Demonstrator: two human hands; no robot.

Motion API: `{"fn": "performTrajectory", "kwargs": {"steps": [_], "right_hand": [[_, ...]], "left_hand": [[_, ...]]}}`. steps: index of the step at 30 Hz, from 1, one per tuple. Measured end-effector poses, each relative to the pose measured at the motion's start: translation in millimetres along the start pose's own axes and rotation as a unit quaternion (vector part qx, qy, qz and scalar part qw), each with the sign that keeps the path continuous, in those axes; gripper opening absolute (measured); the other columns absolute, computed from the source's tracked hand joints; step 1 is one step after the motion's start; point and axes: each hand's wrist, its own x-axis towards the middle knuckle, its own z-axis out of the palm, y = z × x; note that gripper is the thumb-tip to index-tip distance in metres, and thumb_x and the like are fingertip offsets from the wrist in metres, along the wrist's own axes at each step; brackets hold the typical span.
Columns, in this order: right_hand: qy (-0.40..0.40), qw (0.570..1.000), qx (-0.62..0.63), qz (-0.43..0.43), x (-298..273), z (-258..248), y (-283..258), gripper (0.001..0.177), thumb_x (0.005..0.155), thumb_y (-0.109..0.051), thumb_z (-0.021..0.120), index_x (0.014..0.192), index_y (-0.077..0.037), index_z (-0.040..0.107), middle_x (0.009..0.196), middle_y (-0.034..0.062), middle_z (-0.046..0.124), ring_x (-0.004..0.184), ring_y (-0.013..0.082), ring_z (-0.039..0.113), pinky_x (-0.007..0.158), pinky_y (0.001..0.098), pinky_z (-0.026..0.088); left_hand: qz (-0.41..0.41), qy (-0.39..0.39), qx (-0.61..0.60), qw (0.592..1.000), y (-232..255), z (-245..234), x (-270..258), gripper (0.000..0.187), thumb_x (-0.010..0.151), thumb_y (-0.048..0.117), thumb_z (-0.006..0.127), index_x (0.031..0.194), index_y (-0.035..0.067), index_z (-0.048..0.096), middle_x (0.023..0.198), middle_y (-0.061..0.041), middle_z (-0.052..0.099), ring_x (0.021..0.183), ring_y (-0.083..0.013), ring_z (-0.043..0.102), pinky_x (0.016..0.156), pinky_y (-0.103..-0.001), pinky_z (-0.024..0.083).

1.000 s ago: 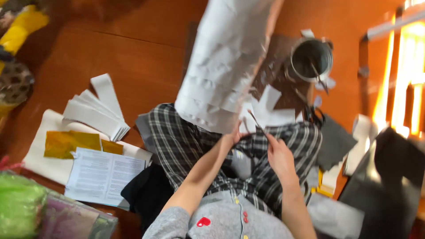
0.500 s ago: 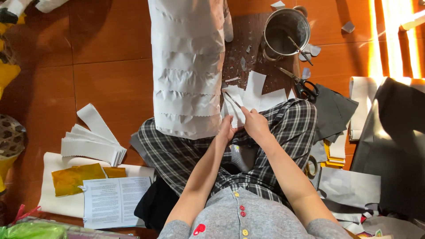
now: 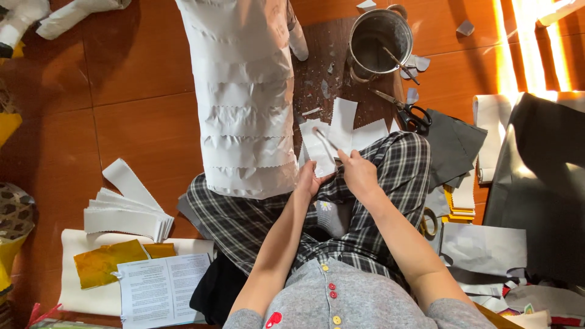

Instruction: Applying paper strips to a giraffe-shaped craft structure using adhesive

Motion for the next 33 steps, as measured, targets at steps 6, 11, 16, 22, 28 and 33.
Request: {"fn": "performTrajectory", "kwargs": {"steps": [6,11,16,22,28,33], "right_hand": [[0.065,0.997,-0.029,-0.005,8,13,-4,0.051,0.078,-0.002,0.062,0.126,-0.017,0.064,0.087,0.01,0.056,0.055,0.0323,0.066,0.048,0.0469,0.056],[0.012,1.0,0.009,0.005,1,24,-11,0.055,0.076,0.001,0.055,0.126,-0.02,0.065,0.087,0.01,0.056,0.056,0.0341,0.066,0.05,0.0456,0.056],[0.012,0.996,-0.025,0.082,18,7,28,0.06,0.077,-0.004,0.052,0.135,-0.019,0.055,0.088,0.0114,0.059,0.067,0.0364,0.07,0.059,0.0484,0.058],[0.077,0.985,-0.031,0.151,93,-54,96,0.055,0.08,-0.006,0.058,0.133,-0.018,0.05,0.098,0.015,0.056,0.083,0.0426,0.067,0.068,0.0548,0.057],[0.362,0.89,-0.218,-0.173,78,-54,53,0.013,0.082,-0.014,0.059,0.091,-0.021,0.065,0.074,0.0053,0.052,0.065,0.0233,0.053,0.054,0.039,0.045],[0.175,0.895,0.055,-0.407,1,-100,-19,0.034,0.074,0.013,0.068,0.098,-0.011,0.062,0.105,0.0124,0.066,0.094,0.0317,0.065,0.075,0.0451,0.051]], "left_hand": [[0.0,0.005,0.0,1.0,-11,-17,25,0.053,0.086,0.01,0.057,0.129,-0.011,0.034,0.113,-0.024,0.046,0.091,-0.0542,0.062,0.069,-0.069,0.056],[0.001,0.008,-0.003,1.0,-8,-15,9,0.052,0.085,0.009,0.058,0.128,-0.01,0.037,0.115,-0.028,0.05,0.094,-0.0542,0.062,0.073,-0.071,0.054],[0.005,0.0,-0.018,1.0,-8,-9,10,0.055,0.086,0.006,0.056,0.131,-0.015,0.032,0.121,-0.031,0.046,0.098,-0.0557,0.06,0.074,-0.072,0.054],[0.015,0.006,-0.012,1.0,0,1,-3,0.063,0.086,0.002,0.056,0.137,-0.017,0.025,0.131,-0.032,0.035,0.109,-0.0559,0.053,0.076,-0.075,0.051],[0.022,-0.043,-0.024,0.999,9,16,-16,0.049,0.085,0.005,0.063,0.128,-0.009,0.043,0.125,-0.025,0.048,0.107,-0.0478,0.058,0.077,-0.069,0.054],[0.063,-0.153,0.001,0.986,34,45,-65,0.021,0.092,0.019,0.058,0.111,0.011,0.065,0.099,-0.005,0.071,0.085,-0.0164,0.066,0.063,-0.033,0.058]]}}
